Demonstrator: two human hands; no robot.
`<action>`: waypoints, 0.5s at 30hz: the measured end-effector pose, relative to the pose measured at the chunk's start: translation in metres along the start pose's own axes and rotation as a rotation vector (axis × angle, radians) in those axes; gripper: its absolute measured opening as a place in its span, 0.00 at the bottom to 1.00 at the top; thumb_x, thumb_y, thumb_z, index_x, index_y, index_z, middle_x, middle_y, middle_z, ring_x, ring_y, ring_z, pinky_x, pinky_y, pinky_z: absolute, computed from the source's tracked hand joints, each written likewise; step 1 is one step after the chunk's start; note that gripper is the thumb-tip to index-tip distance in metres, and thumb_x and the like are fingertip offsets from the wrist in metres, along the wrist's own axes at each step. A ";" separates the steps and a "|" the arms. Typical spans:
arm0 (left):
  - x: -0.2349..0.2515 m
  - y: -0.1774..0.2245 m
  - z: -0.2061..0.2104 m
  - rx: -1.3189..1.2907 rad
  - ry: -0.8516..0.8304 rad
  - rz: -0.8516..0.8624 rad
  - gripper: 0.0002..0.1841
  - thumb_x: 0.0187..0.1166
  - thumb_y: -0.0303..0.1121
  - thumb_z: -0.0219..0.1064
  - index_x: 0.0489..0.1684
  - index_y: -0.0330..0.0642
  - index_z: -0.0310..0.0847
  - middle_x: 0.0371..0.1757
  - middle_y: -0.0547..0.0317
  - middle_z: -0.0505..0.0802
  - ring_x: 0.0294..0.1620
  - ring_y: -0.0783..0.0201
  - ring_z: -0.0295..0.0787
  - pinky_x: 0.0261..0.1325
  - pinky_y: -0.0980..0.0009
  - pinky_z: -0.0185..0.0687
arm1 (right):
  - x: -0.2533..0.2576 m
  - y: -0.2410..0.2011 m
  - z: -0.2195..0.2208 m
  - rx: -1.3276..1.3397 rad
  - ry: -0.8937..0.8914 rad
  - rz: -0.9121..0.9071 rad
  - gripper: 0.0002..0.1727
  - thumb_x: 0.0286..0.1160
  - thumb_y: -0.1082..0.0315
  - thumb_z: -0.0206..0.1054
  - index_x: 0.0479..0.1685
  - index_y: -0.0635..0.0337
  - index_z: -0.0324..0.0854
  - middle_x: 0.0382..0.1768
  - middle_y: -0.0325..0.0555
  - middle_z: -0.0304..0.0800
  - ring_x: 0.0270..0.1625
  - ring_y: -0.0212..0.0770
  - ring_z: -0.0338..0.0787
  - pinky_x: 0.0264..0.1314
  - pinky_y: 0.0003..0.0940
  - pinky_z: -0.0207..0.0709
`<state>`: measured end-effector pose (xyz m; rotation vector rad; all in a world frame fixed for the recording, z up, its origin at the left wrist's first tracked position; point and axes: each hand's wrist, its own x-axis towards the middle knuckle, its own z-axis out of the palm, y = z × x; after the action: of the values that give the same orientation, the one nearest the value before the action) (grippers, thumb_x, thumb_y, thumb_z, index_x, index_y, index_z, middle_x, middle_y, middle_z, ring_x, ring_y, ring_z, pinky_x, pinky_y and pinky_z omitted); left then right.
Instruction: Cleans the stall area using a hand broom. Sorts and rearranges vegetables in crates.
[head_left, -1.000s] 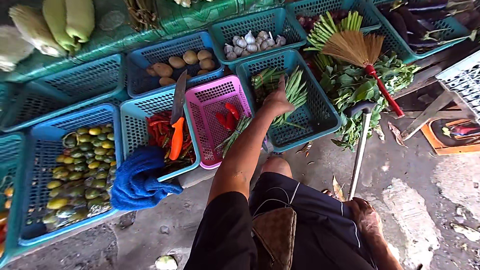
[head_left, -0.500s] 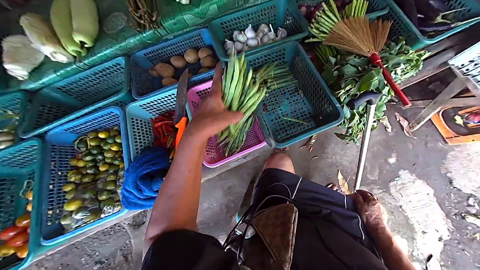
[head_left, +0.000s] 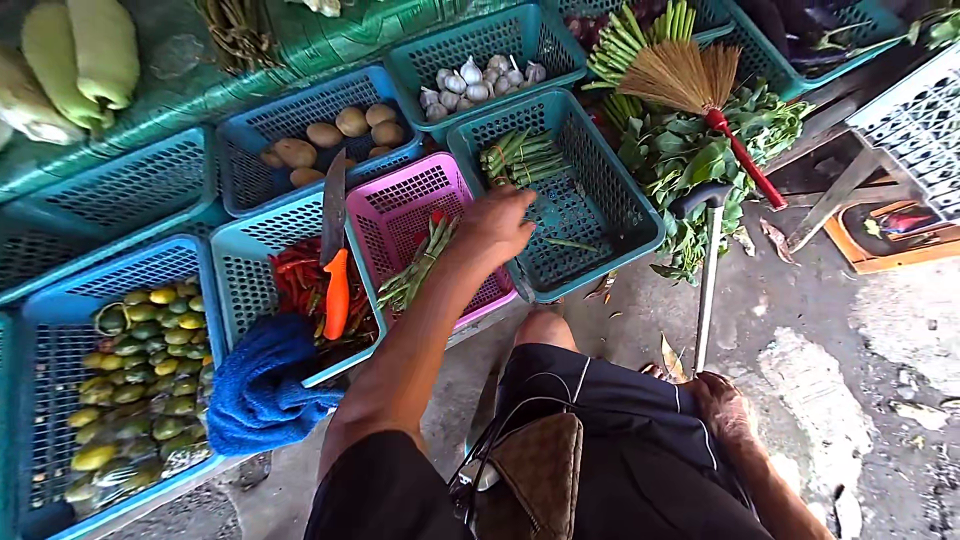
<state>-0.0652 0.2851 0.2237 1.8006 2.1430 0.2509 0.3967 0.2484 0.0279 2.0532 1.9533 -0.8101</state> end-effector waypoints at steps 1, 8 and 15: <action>0.016 0.010 0.012 0.026 -0.082 0.051 0.20 0.83 0.32 0.68 0.72 0.40 0.83 0.69 0.39 0.87 0.74 0.41 0.81 0.75 0.40 0.74 | 0.000 0.000 0.000 0.003 -0.001 -0.001 0.22 0.91 0.55 0.51 0.68 0.54 0.87 0.74 0.50 0.85 0.79 0.56 0.80 0.79 0.66 0.67; 0.073 0.039 0.089 0.196 -0.417 0.060 0.28 0.74 0.22 0.72 0.77 0.33 0.75 0.78 0.34 0.77 0.81 0.35 0.71 0.79 0.41 0.71 | -0.002 0.007 0.000 0.038 0.027 -0.009 0.22 0.90 0.56 0.53 0.66 0.54 0.88 0.73 0.51 0.86 0.78 0.57 0.80 0.79 0.66 0.67; 0.077 0.022 0.084 0.144 -0.416 0.099 0.19 0.80 0.26 0.69 0.69 0.38 0.80 0.68 0.40 0.88 0.75 0.40 0.81 0.76 0.40 0.73 | 0.002 0.008 0.000 0.051 0.020 -0.032 0.22 0.90 0.55 0.53 0.66 0.54 0.88 0.73 0.53 0.86 0.78 0.61 0.80 0.76 0.70 0.67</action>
<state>-0.0256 0.3581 0.1427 1.8433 1.8211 -0.2434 0.4042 0.2489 0.0250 2.0711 2.0010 -0.8582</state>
